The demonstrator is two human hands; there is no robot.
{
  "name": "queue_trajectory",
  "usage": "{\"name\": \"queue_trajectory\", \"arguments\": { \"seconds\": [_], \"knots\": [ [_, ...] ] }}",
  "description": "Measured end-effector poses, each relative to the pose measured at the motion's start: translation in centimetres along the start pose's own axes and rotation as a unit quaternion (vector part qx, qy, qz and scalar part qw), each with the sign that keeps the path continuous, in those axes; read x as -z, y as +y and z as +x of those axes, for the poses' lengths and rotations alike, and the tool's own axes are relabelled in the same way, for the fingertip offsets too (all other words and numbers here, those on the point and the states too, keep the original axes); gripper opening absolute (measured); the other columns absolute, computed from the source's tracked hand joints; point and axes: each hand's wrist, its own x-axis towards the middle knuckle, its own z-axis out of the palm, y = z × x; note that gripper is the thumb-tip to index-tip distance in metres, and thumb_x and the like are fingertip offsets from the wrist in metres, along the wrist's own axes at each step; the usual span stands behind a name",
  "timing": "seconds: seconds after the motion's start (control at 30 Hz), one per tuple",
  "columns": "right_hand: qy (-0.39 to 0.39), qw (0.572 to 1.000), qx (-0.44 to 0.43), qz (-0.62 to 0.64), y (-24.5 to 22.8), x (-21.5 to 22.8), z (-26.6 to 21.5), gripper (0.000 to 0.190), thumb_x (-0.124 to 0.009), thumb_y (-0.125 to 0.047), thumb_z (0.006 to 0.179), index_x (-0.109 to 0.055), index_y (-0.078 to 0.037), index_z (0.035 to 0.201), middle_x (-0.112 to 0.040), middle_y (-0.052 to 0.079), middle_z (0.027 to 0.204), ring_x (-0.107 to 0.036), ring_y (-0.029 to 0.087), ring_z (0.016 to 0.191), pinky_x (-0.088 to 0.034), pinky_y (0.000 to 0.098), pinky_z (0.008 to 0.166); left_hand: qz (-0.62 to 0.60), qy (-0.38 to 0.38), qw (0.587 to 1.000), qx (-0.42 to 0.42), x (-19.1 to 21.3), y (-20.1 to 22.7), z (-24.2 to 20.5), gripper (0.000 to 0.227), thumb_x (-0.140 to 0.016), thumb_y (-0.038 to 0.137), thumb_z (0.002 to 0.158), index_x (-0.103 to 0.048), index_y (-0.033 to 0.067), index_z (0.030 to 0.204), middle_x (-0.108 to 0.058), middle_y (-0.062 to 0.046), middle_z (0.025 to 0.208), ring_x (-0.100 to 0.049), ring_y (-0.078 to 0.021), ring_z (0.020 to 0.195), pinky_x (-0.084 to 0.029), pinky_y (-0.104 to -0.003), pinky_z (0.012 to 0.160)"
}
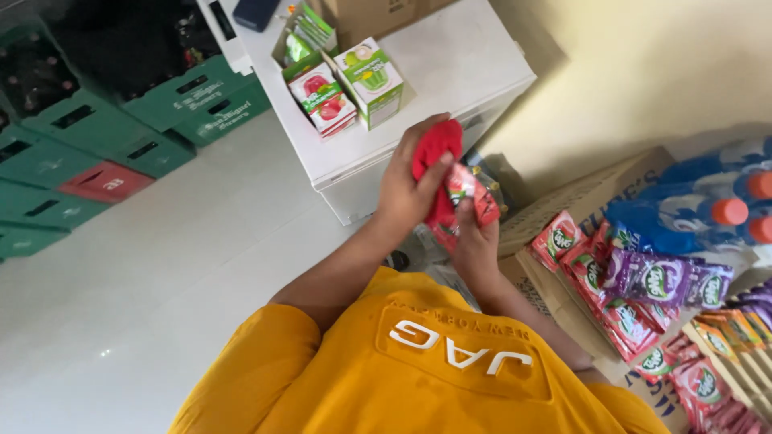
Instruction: Wiping juice powder packets with a red cloth and organizing them into rows on top of cardboard boxes.
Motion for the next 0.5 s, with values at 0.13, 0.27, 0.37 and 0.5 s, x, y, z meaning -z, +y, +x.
{"name": "queue_trajectory", "arguments": {
  "seconds": [0.13,0.27,0.37,0.5],
  "knots": [
    [-0.010,0.994,-0.105,0.039,0.0,-0.3,0.5,0.036,-0.069,-0.030,0.098,-0.061,-0.004,0.122,-0.071,0.019,0.094,-0.075,0.033,0.082,-0.066,0.0583,0.069,-0.020,0.116,0.993,-0.029,1.8,-2.2,0.6,0.049,-0.069,0.027,0.100,-0.054,0.0226,0.147,-0.059,-0.012,0.145,-0.056,-0.0390,0.137,-0.043,-0.051,0.116],
    [0.006,0.991,-0.091,0.095,-2.8,-1.4,2.1,0.056,-0.074,-0.046,0.090,-0.059,-0.005,0.125,-0.070,0.017,0.103,-0.075,0.034,0.091,-0.065,0.0588,0.078,-0.022,0.134,0.977,-0.162,1.0,-2.4,-0.4,0.061,-0.070,0.036,0.102,-0.046,0.0227,0.156,-0.042,-0.012,0.156,-0.039,-0.0397,0.148,-0.038,-0.061,0.118],
    [-0.021,0.988,-0.093,0.120,-2.2,1.5,3.3,0.020,-0.059,-0.030,0.108,-0.058,-0.010,0.110,-0.065,0.010,0.085,-0.072,0.028,0.067,-0.061,0.0384,0.062,0.092,0.003,0.962,-0.256,-1.6,-2.6,-1.4,0.081,-0.056,0.077,0.092,-0.045,0.0305,0.157,-0.037,-0.013,0.162,-0.034,-0.0441,0.152,-0.031,-0.059,0.123],
    [0.044,0.995,-0.063,0.062,0.8,4.9,3.5,0.015,-0.060,-0.023,0.107,-0.061,-0.008,0.104,-0.063,0.011,0.082,-0.068,0.025,0.067,-0.060,0.0389,0.060,0.132,-0.131,0.952,-0.242,-4.6,-3.7,-0.9,0.087,-0.058,0.084,0.082,-0.044,0.0409,0.156,-0.032,-0.004,0.169,-0.027,-0.0426,0.158,-0.027,-0.062,0.124]
  ]
}}
